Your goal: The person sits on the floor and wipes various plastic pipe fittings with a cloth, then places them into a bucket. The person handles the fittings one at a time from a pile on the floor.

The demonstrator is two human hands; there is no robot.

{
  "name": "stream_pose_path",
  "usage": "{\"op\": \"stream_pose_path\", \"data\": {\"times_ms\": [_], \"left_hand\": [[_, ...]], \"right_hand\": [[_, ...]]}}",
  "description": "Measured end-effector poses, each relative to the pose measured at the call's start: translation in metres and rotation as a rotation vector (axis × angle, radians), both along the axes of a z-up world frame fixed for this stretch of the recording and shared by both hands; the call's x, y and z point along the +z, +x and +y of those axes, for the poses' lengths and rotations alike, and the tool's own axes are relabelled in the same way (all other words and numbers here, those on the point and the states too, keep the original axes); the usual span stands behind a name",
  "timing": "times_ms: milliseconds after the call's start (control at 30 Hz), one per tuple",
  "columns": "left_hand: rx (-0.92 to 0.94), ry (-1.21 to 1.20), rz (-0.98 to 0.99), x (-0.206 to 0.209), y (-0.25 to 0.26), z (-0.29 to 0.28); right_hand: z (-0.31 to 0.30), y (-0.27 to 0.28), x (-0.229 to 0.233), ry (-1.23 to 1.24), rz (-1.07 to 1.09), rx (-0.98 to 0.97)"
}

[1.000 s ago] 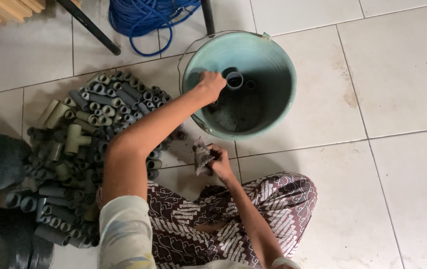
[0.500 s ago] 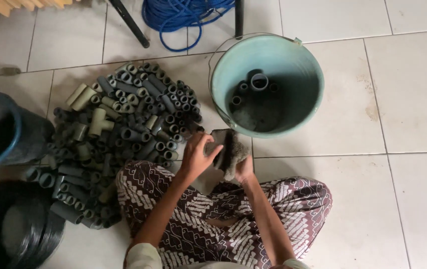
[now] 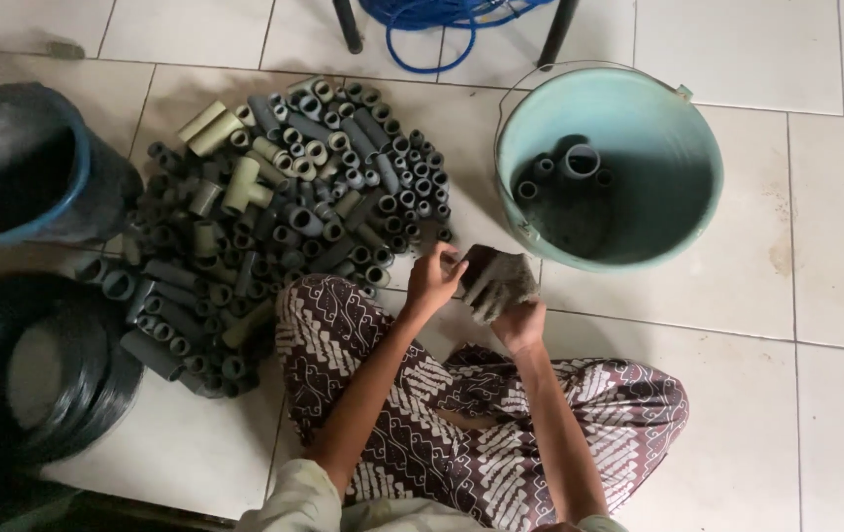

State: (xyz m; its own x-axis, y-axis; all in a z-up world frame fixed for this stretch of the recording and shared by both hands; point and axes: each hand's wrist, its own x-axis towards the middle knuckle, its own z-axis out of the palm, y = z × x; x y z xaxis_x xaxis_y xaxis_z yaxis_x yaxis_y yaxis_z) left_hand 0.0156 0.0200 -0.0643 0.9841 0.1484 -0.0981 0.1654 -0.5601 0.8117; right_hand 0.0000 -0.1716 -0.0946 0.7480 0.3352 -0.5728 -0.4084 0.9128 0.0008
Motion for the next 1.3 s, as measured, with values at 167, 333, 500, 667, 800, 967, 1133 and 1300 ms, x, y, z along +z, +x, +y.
{"op": "stream_pose_path", "data": {"times_ms": [167,333,500,667,800,967,1133,1300], "left_hand": [[0.015,0.331,-0.097,0.034,-0.007,0.017],[-0.095,0.817,-0.074,0.083,0.022,0.067],[-0.438,0.661,-0.397,0.062,0.047,0.086],[-0.465,0.830,-0.386,0.053,0.049,0.056],[-0.470,0.938,-0.334,0.046,0.051,0.050],[-0.485,0.930,-0.400,0.009,0.061,0.047],[-0.523,0.863,-0.380,0.038,0.050,0.041],[-0.536,0.450,-0.330,0.072,0.009,0.021]], "right_hand": [[0.002,-0.005,0.004,0.001,-0.015,-0.011],[0.006,-0.005,0.027,-0.189,-0.041,0.063],[0.017,-0.009,0.066,-0.197,-0.106,-0.001],[0.013,-0.006,0.049,-0.194,-0.082,0.005],[0.015,-0.005,0.050,-0.231,-0.101,0.033],[0.020,-0.008,0.068,-0.235,-0.082,0.048],[0.015,-0.008,0.055,-0.305,-0.087,0.084],[0.005,-0.015,0.004,-0.316,-0.133,0.184]]}}
